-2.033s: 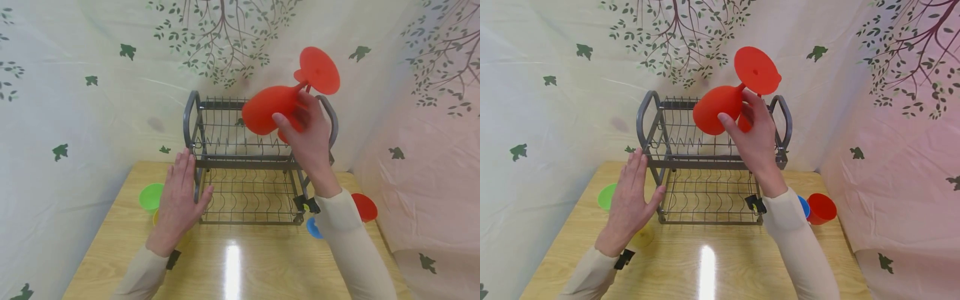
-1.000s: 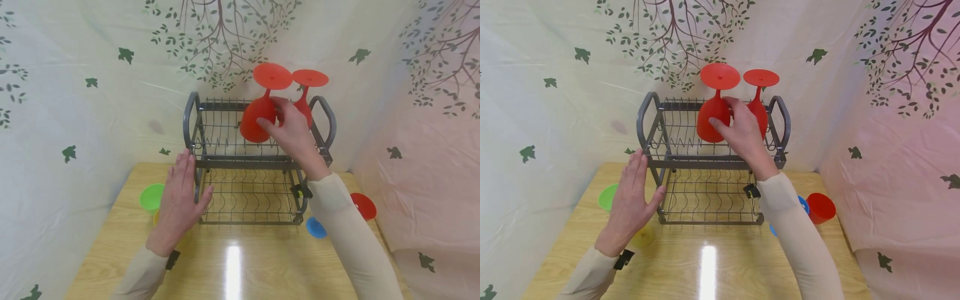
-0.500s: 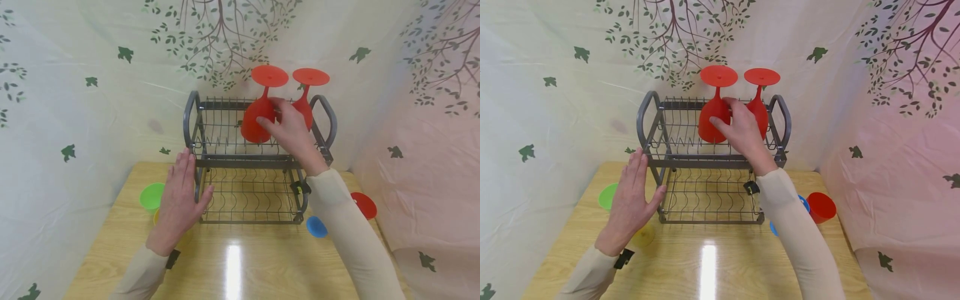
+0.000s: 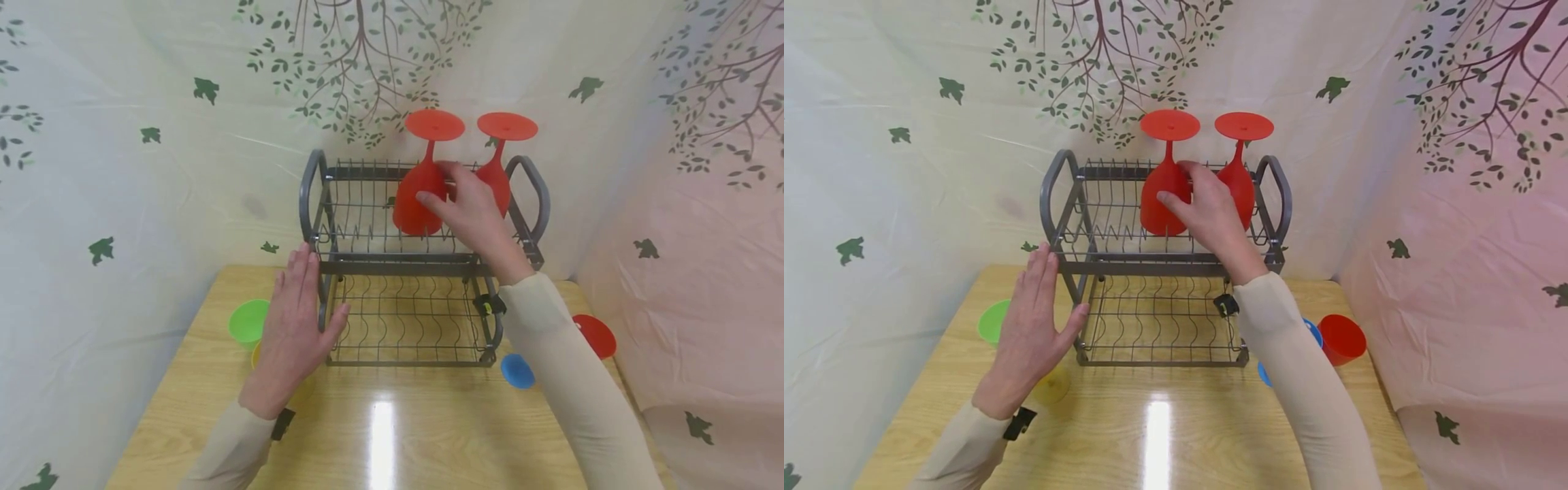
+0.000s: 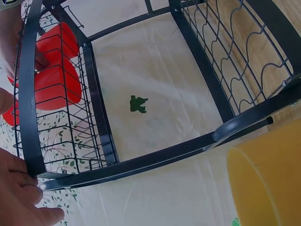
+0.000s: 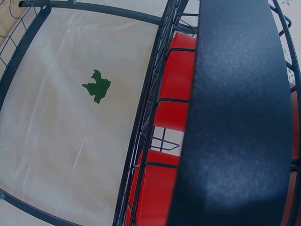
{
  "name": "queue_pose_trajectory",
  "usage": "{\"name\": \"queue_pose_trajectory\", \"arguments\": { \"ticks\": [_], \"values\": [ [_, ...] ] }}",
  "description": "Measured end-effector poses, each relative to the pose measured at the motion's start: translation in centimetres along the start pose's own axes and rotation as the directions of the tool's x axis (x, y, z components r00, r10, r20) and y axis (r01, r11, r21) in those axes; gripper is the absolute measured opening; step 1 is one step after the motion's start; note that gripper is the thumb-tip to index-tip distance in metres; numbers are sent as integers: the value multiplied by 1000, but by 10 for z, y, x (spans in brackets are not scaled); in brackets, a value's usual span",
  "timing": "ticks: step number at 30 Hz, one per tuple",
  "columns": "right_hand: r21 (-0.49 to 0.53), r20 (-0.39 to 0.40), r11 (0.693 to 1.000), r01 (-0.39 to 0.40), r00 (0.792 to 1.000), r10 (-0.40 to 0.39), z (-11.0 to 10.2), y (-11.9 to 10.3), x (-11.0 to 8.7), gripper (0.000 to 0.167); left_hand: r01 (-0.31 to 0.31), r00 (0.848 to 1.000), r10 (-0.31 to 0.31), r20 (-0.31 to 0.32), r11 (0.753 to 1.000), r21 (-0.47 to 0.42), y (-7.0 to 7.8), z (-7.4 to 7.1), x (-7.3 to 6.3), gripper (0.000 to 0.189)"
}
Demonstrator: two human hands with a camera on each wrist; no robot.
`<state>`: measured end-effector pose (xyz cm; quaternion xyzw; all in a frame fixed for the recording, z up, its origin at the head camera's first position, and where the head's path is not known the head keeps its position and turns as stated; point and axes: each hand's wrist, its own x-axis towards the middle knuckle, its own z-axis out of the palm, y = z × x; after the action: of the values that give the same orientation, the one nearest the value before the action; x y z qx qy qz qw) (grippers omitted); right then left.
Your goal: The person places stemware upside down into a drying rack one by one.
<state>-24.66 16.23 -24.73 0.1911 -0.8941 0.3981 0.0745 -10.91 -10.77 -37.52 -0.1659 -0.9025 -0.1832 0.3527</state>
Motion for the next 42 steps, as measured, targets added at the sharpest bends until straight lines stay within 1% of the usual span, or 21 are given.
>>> {"name": "queue_pose_trajectory", "arguments": {
  "ticks": [16,20,23,27,33,39,42],
  "values": [
    [-34,37,999,-22,999,23,0,1,2,67,-5,1000,5,-20,1000,-8,1,1,0,83],
    [-23,24,1000,-11,1000,11,-1,1,0,66,-5,1000,5,-23,1000,-13,1,2,-1,83],
    [-15,-5,1000,11,1000,-11,-3,0,-5,64,-5,1000,4,-25,1000,-10,1,2,-1,83],
    [20,-70,999,49,996,-48,-7,-2,-15,61,-6,1000,6,-31,1000,-5,1,3,0,83],
    [111,-149,990,87,986,-70,-11,-2,-31,55,-6,999,6,-31,1000,-7,1,4,-1,84],
    [160,-212,979,125,973,-89,-15,-1,-49,51,-6,999,6,-39,1000,-7,1,5,-3,84],
    [176,-258,974,141,962,-92,-17,0,-58,50,-14,999,14,-49,1000,-7,1,6,-2,84]
  ]
}}
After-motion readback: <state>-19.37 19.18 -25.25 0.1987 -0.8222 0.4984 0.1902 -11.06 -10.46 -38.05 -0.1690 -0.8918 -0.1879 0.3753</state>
